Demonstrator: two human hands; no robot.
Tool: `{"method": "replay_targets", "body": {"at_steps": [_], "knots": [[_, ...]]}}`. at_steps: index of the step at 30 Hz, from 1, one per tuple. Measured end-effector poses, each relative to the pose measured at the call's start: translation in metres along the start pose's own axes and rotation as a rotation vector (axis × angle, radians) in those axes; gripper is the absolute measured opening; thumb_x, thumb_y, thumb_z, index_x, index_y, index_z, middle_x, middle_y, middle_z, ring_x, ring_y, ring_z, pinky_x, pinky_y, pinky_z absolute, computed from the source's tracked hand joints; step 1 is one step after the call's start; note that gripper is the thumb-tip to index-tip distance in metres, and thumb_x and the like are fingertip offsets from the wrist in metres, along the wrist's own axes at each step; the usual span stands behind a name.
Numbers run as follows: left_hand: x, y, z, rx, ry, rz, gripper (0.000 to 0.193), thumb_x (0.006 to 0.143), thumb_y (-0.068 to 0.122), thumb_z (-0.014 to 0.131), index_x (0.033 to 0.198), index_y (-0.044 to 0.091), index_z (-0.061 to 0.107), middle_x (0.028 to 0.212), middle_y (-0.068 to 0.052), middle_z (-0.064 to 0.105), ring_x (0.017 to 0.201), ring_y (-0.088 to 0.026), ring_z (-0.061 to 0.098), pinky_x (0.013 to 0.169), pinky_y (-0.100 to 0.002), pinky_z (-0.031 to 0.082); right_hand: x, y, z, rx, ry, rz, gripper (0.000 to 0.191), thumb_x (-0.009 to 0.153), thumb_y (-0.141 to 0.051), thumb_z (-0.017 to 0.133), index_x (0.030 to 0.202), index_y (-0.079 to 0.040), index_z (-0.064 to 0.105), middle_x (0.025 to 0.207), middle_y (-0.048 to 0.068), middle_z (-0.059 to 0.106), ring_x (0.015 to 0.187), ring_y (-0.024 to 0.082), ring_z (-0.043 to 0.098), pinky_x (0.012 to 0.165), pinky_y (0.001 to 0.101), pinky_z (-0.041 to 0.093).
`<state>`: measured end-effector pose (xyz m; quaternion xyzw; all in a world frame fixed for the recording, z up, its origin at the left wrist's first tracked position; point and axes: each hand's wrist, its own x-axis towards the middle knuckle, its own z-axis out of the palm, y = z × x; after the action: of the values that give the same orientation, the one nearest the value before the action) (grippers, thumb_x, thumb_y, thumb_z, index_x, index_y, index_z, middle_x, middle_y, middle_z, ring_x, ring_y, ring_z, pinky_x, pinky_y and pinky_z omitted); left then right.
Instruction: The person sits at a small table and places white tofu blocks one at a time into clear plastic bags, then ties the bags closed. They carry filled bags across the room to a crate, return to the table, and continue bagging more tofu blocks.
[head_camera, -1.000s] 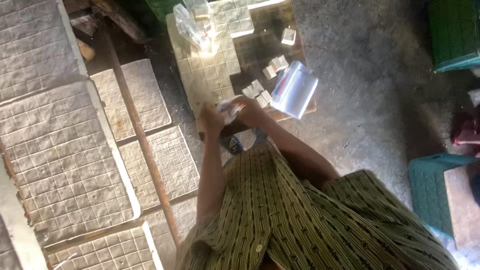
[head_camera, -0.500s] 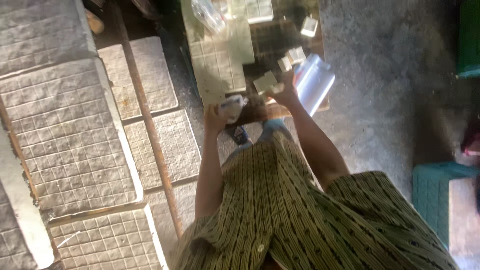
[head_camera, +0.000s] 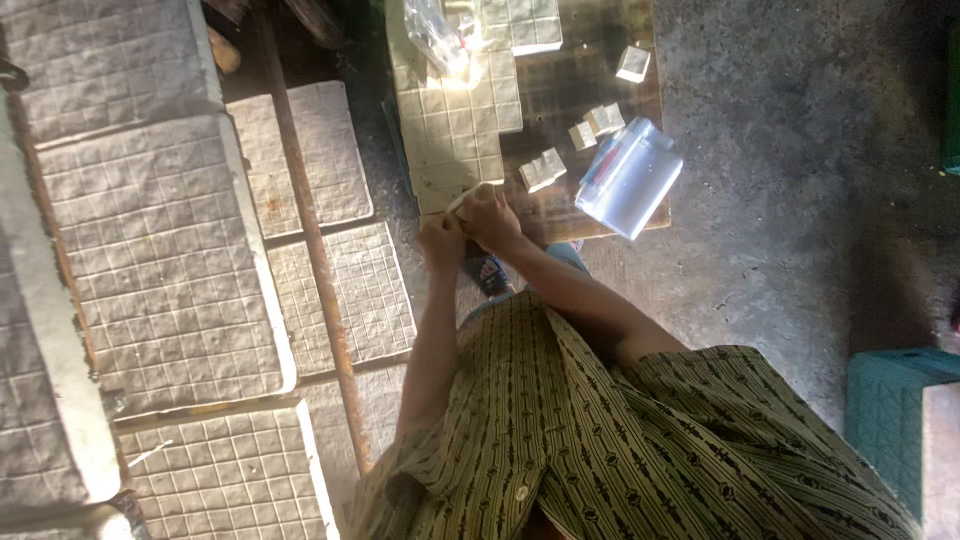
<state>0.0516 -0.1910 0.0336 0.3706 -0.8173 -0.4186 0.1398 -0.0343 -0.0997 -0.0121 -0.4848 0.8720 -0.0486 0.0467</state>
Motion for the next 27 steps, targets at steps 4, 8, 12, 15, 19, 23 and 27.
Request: {"method": "replay_targets", "body": {"at_steps": [4, 8, 12, 15, 19, 23, 27], "knots": [[-0.003, 0.003, -0.003, 0.012, 0.099, 0.164, 0.021, 0.093, 0.017, 0.062, 0.091, -0.001, 0.073, 0.090, -0.025, 0.069, 0.085, -0.043, 0.067, 0.076, -0.050, 0.052, 0.001, -0.002, 0.000, 0.392, 0.147, 0.112, 0.029, 0.089, -0.036, 0.080, 0.106, -0.013, 0.073, 0.113, 0.011, 0.067, 0.106, 0.033, 0.065, 0.093, 0.0465, 0.054], [-0.006, -0.001, -0.014, -0.011, 0.124, 0.277, 0.022, 0.096, 0.012, 0.060, 0.108, -0.004, 0.069, 0.103, -0.025, 0.064, 0.095, -0.044, 0.062, 0.081, -0.050, 0.052, -0.001, 0.010, -0.001, 0.781, 0.095, 0.034, 0.066, 0.085, -0.027, 0.079, 0.138, -0.004, 0.050, 0.121, 0.021, 0.060, 0.109, 0.036, 0.061, 0.090, 0.0473, 0.053], [-0.009, -0.002, -0.021, -0.013, 0.218, 0.412, 0.026, 0.094, 0.011, 0.061, 0.115, -0.002, 0.070, 0.098, -0.021, 0.064, 0.090, -0.039, 0.063, 0.078, -0.048, 0.053, 0.002, 0.013, 0.001, 0.971, -0.032, 0.587, 0.068, 0.085, -0.034, 0.081, 0.141, -0.010, 0.050, 0.104, 0.018, 0.073, 0.098, 0.031, 0.071, 0.084, 0.0443, 0.058], [-0.004, -0.001, -0.020, -0.048, 0.225, 0.275, 0.023, 0.092, 0.011, 0.065, 0.111, -0.001, 0.069, 0.097, -0.019, 0.065, 0.089, -0.037, 0.064, 0.078, -0.047, 0.053, 0.009, 0.019, -0.003, 0.512, 0.197, 0.250, 0.039, 0.080, -0.035, 0.093, 0.105, -0.011, 0.076, 0.107, 0.018, 0.075, 0.103, 0.033, 0.067, 0.087, 0.0467, 0.053], [0.006, -0.001, -0.030, -0.100, 0.183, 0.111, 0.016, 0.091, 0.012, 0.068, 0.104, 0.004, 0.072, 0.098, -0.016, 0.072, 0.087, -0.030, 0.070, 0.074, -0.044, 0.057, 0.025, 0.041, -0.028, 0.942, 0.062, 0.260, 0.025, 0.095, -0.024, 0.077, 0.115, -0.009, 0.071, 0.110, 0.012, 0.077, 0.098, 0.022, 0.075, 0.085, 0.0369, 0.061], [0.001, -0.004, -0.077, -0.348, 0.160, 0.013, 0.024, 0.101, 0.009, 0.053, 0.110, 0.006, 0.075, 0.099, -0.012, 0.076, 0.087, -0.022, 0.072, 0.074, -0.039, 0.058, 0.029, 0.052, -0.051, 1.194, 0.169, 0.142, 0.042, 0.091, -0.014, 0.072, 0.131, -0.011, 0.062, 0.121, 0.016, 0.071, 0.106, 0.029, 0.071, 0.089, 0.0435, 0.062], [-0.001, 0.002, -0.116, -0.203, 0.227, -0.166, 0.034, 0.099, 0.007, 0.053, 0.127, 0.008, 0.072, 0.092, -0.012, 0.075, 0.069, -0.022, 0.060, 0.059, -0.033, 0.046, 0.006, 0.027, -0.038, 0.608, -0.224, 0.144, 0.059, 0.087, -0.014, 0.069, 0.143, -0.014, 0.051, 0.127, 0.019, 0.067, 0.115, 0.038, 0.065, 0.091, 0.0501, 0.059]]}}
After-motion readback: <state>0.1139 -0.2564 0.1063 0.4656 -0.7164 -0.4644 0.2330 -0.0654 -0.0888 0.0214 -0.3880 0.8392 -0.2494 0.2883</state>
